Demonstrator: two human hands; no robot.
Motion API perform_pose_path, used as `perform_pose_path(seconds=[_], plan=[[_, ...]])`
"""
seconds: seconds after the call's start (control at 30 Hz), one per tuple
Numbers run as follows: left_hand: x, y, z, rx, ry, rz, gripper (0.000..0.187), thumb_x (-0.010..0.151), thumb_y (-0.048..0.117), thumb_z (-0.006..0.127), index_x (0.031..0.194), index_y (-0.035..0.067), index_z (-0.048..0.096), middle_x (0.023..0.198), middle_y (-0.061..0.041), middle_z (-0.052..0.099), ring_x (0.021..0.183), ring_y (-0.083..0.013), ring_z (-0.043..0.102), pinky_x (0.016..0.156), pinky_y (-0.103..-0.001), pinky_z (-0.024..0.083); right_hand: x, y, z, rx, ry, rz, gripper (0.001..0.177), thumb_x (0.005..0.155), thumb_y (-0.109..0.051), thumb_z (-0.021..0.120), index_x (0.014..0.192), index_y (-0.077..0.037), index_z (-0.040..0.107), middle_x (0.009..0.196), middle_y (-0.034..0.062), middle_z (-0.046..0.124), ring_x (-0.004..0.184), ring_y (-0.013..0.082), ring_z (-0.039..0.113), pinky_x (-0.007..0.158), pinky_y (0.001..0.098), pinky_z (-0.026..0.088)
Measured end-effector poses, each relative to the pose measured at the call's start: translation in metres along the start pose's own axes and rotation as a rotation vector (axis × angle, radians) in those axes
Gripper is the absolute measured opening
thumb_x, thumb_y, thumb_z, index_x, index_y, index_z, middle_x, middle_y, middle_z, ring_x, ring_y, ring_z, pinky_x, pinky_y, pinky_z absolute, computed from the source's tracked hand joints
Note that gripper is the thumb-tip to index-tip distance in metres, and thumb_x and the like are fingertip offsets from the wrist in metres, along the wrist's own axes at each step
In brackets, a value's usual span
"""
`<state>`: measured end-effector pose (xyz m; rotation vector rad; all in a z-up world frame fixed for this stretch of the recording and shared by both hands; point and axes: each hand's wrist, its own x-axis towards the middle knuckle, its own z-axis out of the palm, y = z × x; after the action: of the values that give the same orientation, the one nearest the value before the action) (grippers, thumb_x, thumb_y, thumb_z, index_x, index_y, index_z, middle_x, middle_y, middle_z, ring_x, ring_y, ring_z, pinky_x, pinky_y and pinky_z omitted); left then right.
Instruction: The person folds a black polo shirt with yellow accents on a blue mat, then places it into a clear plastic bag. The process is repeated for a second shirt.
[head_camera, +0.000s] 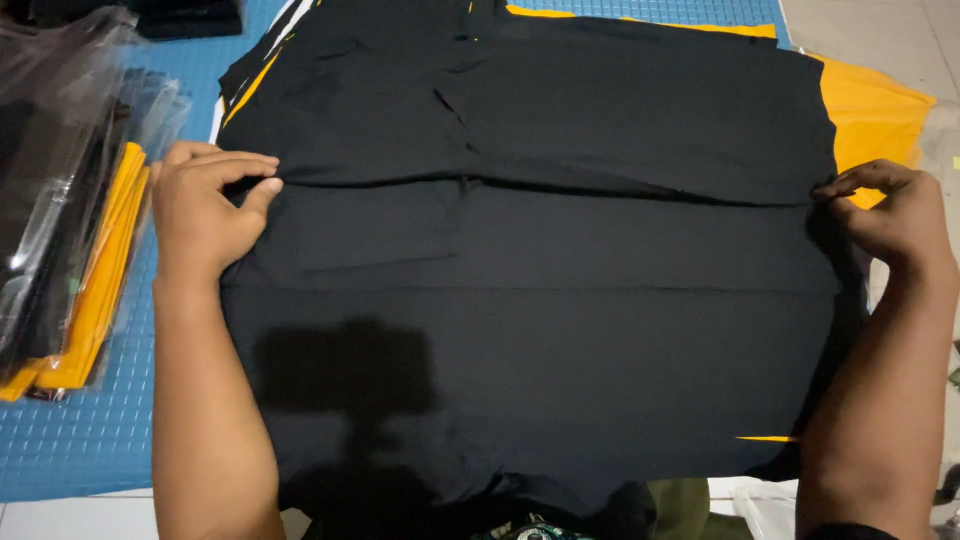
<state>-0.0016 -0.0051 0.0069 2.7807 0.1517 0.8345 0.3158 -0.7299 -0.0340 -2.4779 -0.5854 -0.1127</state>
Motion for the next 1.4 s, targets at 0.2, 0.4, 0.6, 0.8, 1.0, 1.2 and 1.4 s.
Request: perform_pose_path(seconds=[0.2,0.4,0.6,0.8,1.0,1.2,1.4], plan=[[0.007,0.020,-0.007,0.035,0.065,-0.014,0.017,0.089,0.030,0.077,0.101,0.019,0.082,0.110,0.003,0.079,0.109,-0.0274,0.061,0.091,-0.045,0.040,0.011,-0.010,0.010,-0.215,0.198,-0.172,0.025,0.114,-0.019,0.083,0.117,0.006,0.081,0.118,0.0227,0.066,0.109,0.0336,0.065,0.077,0.0427,0.051],[0.038,0.054,0.006,0.035,0.227,0.145,0.024,0.101,0.014,0.061,0.115,0.004,0.078,0.120,-0.011,0.072,0.120,-0.0349,0.057,0.094,-0.053,0.040,0.043,-0.167,0.062,-0.090,0.200,-0.423,0.015,0.112,-0.010,0.081,0.103,0.001,0.078,0.101,0.0145,0.070,0.089,0.0257,0.064,0.078,0.0353,0.050],[0.024,0.050,0.040,0.157,-0.073,-0.050,0.042,0.107,0.023,0.053,0.134,-0.005,0.069,0.142,-0.023,0.065,0.142,-0.0390,0.050,0.114,-0.067,0.022,0.068,-0.295,0.132,0.100,0.017,-0.602,0.019,0.098,-0.019,0.079,0.103,0.000,0.077,0.089,0.0232,0.069,0.080,0.0451,0.069,0.071,0.0468,0.053],[0.029,0.062,0.030,0.195,-0.249,-0.190,0.054,0.102,0.029,0.048,0.147,0.002,0.059,0.158,-0.020,0.050,0.153,-0.0314,0.035,0.116,-0.073,0.007,0.109,-0.364,0.190,0.066,-0.121,-0.240,0.046,0.101,-0.053,0.070,0.102,-0.008,0.078,0.084,0.0187,0.075,0.089,0.0430,0.074,0.072,0.0504,0.055],[0.034,0.072,0.017,0.189,-0.350,-0.252,0.056,0.105,0.034,0.040,0.151,0.006,0.054,0.162,-0.018,0.044,0.155,-0.0283,0.030,0.117,-0.071,0.012,0.131,-0.397,0.236,0.031,-0.123,-0.172,0.037,0.088,-0.043,0.081,0.095,-0.007,0.074,0.087,0.0176,0.074,0.089,0.0413,0.074,0.069,0.0494,0.057],[0.034,0.069,0.013,0.043,-0.346,-0.322,0.063,0.114,0.045,0.018,0.150,0.009,0.054,0.163,-0.015,0.041,0.156,-0.0250,0.025,0.117,-0.069,0.011,0.127,-0.388,0.244,0.514,-0.050,-0.492,0.016,0.086,-0.005,0.077,0.098,-0.008,0.067,0.075,0.0109,0.068,0.063,0.0241,0.065,0.056,0.0324,0.049],[0.034,0.066,0.001,-0.147,-0.327,-0.379,0.057,0.109,0.022,0.015,0.150,0.013,0.054,0.162,-0.008,0.044,0.155,-0.0200,0.026,0.121,-0.064,0.011,0.046,-0.437,0.158,0.779,-0.395,-0.837,0.021,0.081,0.005,0.064,0.102,-0.001,0.064,0.098,0.0228,0.071,0.097,0.0380,0.070,0.091,0.0486,0.054]])
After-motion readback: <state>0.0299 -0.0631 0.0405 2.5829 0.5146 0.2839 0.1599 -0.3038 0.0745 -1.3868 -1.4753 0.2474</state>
